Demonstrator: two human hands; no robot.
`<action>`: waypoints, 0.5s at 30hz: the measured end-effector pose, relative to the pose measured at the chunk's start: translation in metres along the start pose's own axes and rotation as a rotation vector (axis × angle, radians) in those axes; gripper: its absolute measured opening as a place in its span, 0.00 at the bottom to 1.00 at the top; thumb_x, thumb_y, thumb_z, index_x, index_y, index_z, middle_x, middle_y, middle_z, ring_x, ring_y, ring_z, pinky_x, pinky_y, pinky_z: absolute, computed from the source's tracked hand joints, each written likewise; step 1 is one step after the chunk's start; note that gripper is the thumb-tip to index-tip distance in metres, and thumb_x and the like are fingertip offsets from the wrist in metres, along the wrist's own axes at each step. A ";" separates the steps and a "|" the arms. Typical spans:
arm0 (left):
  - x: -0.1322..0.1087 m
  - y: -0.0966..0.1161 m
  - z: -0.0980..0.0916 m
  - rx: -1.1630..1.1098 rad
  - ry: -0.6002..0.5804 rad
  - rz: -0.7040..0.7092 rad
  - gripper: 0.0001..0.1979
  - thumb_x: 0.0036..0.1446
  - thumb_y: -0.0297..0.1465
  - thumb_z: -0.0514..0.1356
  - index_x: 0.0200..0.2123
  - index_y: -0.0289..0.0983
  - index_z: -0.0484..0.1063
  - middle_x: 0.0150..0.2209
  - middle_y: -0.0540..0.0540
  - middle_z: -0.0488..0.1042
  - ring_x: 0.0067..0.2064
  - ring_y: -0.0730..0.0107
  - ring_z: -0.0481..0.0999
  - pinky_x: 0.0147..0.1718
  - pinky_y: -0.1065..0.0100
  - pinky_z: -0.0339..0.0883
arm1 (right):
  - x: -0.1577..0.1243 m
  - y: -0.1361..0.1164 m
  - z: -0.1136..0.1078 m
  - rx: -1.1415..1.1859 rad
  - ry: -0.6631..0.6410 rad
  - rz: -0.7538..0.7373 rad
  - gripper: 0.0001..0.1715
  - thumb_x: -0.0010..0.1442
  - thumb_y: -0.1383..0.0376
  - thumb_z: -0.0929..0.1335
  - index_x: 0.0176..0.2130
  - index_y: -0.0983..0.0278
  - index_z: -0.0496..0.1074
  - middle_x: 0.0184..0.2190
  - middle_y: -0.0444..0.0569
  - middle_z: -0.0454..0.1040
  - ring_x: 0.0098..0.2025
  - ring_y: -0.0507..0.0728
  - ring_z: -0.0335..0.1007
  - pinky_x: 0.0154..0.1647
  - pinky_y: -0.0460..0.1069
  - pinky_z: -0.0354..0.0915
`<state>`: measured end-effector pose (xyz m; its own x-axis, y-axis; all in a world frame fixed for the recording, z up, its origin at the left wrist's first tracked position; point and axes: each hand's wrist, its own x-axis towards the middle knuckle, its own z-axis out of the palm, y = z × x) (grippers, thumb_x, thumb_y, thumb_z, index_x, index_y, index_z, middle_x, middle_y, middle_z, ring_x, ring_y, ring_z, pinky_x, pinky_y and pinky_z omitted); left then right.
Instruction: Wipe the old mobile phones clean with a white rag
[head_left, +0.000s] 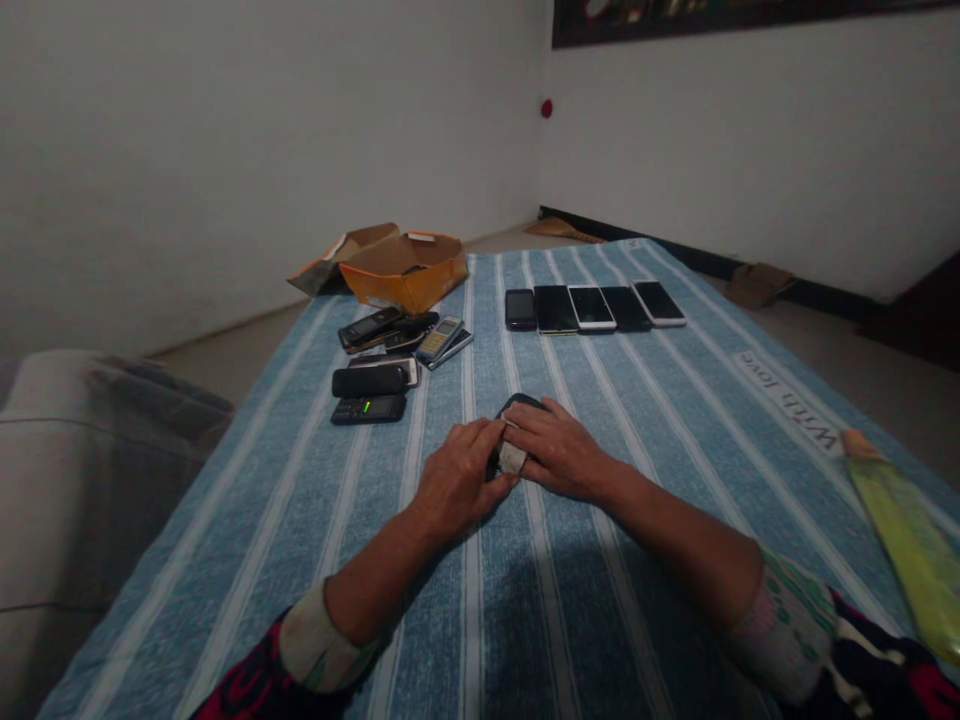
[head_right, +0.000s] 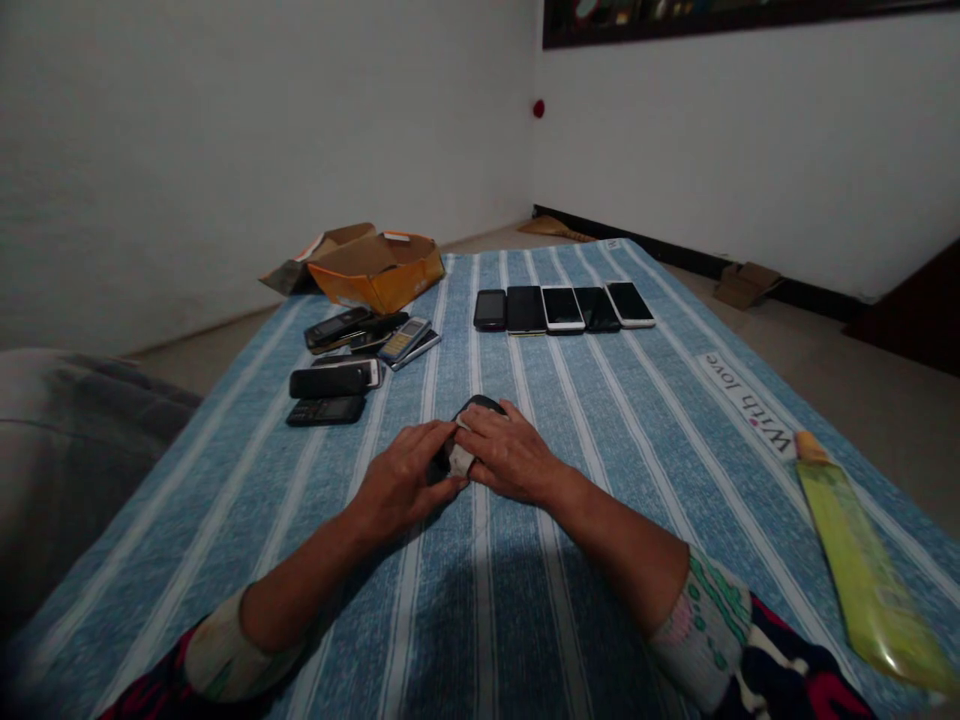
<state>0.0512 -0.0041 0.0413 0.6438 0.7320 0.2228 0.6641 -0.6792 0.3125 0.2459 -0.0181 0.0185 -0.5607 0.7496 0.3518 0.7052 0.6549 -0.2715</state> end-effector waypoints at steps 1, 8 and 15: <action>0.000 0.003 0.000 0.010 -0.006 -0.014 0.24 0.53 0.32 0.64 0.53 0.37 0.64 0.48 0.40 0.73 0.49 0.49 0.71 0.46 0.51 0.70 | 0.000 0.000 -0.001 0.004 -0.006 0.002 0.19 0.66 0.61 0.65 0.55 0.63 0.65 0.55 0.57 0.67 0.59 0.63 0.60 0.61 0.64 0.50; -0.004 0.018 -0.001 0.081 -0.063 -0.113 0.27 0.53 0.32 0.64 0.55 0.36 0.62 0.49 0.39 0.71 0.48 0.48 0.71 0.44 0.52 0.71 | 0.000 0.002 -0.001 0.001 -0.030 -0.022 0.20 0.64 0.59 0.66 0.54 0.63 0.65 0.54 0.56 0.68 0.62 0.63 0.57 0.62 0.66 0.47; -0.005 0.025 -0.002 0.106 -0.049 -0.135 0.24 0.54 0.32 0.63 0.53 0.39 0.62 0.47 0.41 0.72 0.47 0.50 0.71 0.43 0.53 0.70 | 0.000 0.010 -0.003 0.019 -0.052 -0.063 0.21 0.64 0.59 0.66 0.56 0.61 0.65 0.56 0.56 0.67 0.62 0.63 0.57 0.61 0.66 0.49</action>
<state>0.0638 -0.0243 0.0494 0.5620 0.8153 0.1391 0.7806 -0.5785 0.2366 0.2541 -0.0118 0.0186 -0.6257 0.7107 0.3216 0.6598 0.7021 -0.2678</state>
